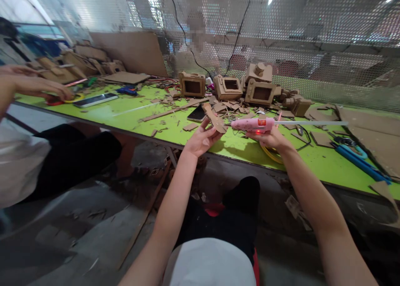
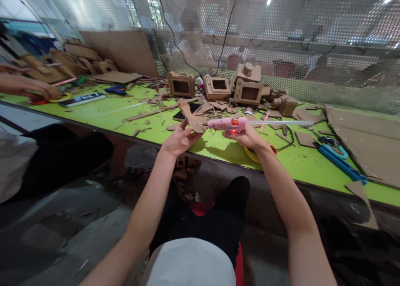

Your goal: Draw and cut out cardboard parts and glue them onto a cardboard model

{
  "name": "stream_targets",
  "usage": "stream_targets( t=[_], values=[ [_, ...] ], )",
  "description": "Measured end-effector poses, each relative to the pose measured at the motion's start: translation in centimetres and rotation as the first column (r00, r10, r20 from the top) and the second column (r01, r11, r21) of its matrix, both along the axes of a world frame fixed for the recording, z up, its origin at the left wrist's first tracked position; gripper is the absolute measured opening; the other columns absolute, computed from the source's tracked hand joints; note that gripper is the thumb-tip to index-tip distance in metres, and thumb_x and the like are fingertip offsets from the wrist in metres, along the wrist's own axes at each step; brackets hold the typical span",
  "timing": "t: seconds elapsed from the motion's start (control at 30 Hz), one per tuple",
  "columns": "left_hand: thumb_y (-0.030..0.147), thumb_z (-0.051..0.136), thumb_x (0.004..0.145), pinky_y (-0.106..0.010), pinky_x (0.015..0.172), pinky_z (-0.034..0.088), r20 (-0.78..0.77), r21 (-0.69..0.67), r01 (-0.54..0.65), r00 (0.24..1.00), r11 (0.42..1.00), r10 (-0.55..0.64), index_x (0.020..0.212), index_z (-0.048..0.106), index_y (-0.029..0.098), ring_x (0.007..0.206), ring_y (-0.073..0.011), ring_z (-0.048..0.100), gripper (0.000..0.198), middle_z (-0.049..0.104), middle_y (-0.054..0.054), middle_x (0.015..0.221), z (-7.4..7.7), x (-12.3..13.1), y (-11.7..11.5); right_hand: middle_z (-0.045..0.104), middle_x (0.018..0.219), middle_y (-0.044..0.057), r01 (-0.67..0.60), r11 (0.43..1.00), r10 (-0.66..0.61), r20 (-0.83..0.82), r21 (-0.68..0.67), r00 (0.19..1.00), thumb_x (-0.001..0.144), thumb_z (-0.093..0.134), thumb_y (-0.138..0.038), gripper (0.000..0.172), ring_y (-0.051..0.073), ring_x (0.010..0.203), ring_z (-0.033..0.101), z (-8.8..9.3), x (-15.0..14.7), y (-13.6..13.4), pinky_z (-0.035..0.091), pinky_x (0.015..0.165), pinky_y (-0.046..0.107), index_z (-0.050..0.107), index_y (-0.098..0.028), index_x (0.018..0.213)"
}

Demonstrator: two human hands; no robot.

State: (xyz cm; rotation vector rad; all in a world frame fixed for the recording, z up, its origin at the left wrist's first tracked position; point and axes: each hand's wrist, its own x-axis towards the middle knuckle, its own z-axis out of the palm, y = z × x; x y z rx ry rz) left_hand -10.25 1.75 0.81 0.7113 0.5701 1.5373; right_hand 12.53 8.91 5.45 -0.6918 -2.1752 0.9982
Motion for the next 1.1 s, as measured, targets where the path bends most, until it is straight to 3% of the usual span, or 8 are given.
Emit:
stream_targets(
  t=[0.1,0.17,0.27,0.57,0.73,0.9,1.0,1.1],
  values=[
    [0.009,0.073,0.073,-0.035,0.103,0.046,-0.023,0.001,-0.009,1.0,1.0,0.009,0.11,0.061,0.028,0.09,-0.0131,0.07,0.043,0.072,0.003,0.093,-0.1,0.0,0.1,0.072,0.078,0.006,0.024,0.998,-0.022,0.036,-0.064,0.999,0.064,0.078,-0.05,0.042,0.021,0.067,0.065,0.1,0.1,-0.3,0.055,0.059,0.031,0.072,-0.017,0.089],
    [0.011,0.076,0.071,-0.036,0.103,0.046,-0.033,0.0,-0.011,0.999,1.0,0.011,0.106,0.061,0.026,0.09,-0.0135,0.069,0.041,0.072,0.003,0.092,-0.2,-0.1,0.1,0.068,0.066,0.002,0.072,0.989,-0.063,0.068,-0.132,0.996,0.063,0.079,-0.049,0.04,0.012,0.048,0.052,0.1,0.2,-0.5,0.042,0.041,0.024,0.072,-0.018,0.087],
    [0.013,0.08,0.066,-0.035,0.101,0.047,-0.058,0.016,-0.01,0.998,1.0,0.011,0.103,0.061,0.024,0.089,-0.0138,0.069,0.044,0.072,0.003,0.092,-0.3,-0.1,0.2,0.062,0.06,-0.001,0.118,0.969,-0.109,0.055,-0.217,0.993,0.061,0.08,-0.05,0.04,0.006,0.039,0.035,0.0,0.3,-0.7,0.026,0.032,0.021,0.071,-0.018,0.084],
    [0.017,0.087,0.057,-0.038,0.1,0.048,-0.164,0.077,-0.008,0.986,0.997,0.021,0.106,0.064,0.024,0.089,-0.0154,0.069,0.054,0.07,0.001,0.098,-0.3,0.4,0.0,0.046,0.05,-0.005,0.158,0.976,-0.157,0.019,-0.148,0.987,0.062,0.078,-0.051,0.038,0.006,0.04,0.033,-0.1,-0.3,-0.9,0.027,0.032,0.02,0.067,-0.02,0.083],
    [0.018,0.086,0.06,-0.041,0.104,0.045,-0.214,0.068,-0.025,0.976,0.997,0.039,0.109,0.064,0.024,0.099,-0.0196,0.068,0.053,0.069,-0.001,0.101,-0.5,0.5,0.1,0.055,0.055,-0.002,0.125,0.992,-0.124,0.043,-0.022,0.991,0.066,0.075,-0.051,0.035,0.011,0.046,0.045,0.0,-0.7,-1.1,0.036,0.038,0.023,0.068,-0.02,0.081],
    [0.019,0.085,0.061,-0.042,0.105,0.043,-0.191,0.076,-0.021,0.981,0.997,0.035,0.11,0.063,0.024,0.1,-0.0201,0.067,0.054,0.068,-0.002,0.105,-0.5,0.4,0.1,0.066,0.067,0.002,0.067,0.996,-0.069,0.031,0.05,0.997,0.07,0.071,-0.049,0.033,0.024,0.07,0.063,0.3,-0.8,-1.3,0.052,0.058,0.033,0.072,-0.023,0.089],
    [0.02,0.085,0.061,-0.04,0.106,0.043,-0.182,0.08,-0.028,0.982,0.996,0.042,0.111,0.063,0.024,0.103,-0.0198,0.067,0.055,0.068,-0.002,0.103,-0.6,0.3,0.2,0.068,0.07,0.003,0.052,0.997,-0.054,0.039,0.049,0.998,0.069,0.07,-0.048,0.032,0.026,0.076,0.064,0.3,-0.8,-1.2,0.053,0.061,0.034,0.073,-0.023,0.089],
    [0.02,0.087,0.058,-0.039,0.105,0.044,-0.161,0.074,-0.041,0.985,0.996,0.053,0.11,0.063,0.024,0.101,-0.0185,0.067,0.057,0.069,0.0,0.097,-0.6,0.3,0.3,0.065,0.066,0.002,0.049,0.998,-0.053,0.067,0.05,0.996,0.066,0.07,-0.044,0.029,0.022,0.067,0.06,0.3,-0.7,-0.8,0.049,0.055,0.031,0.071,-0.022,0.085]
  ],
)
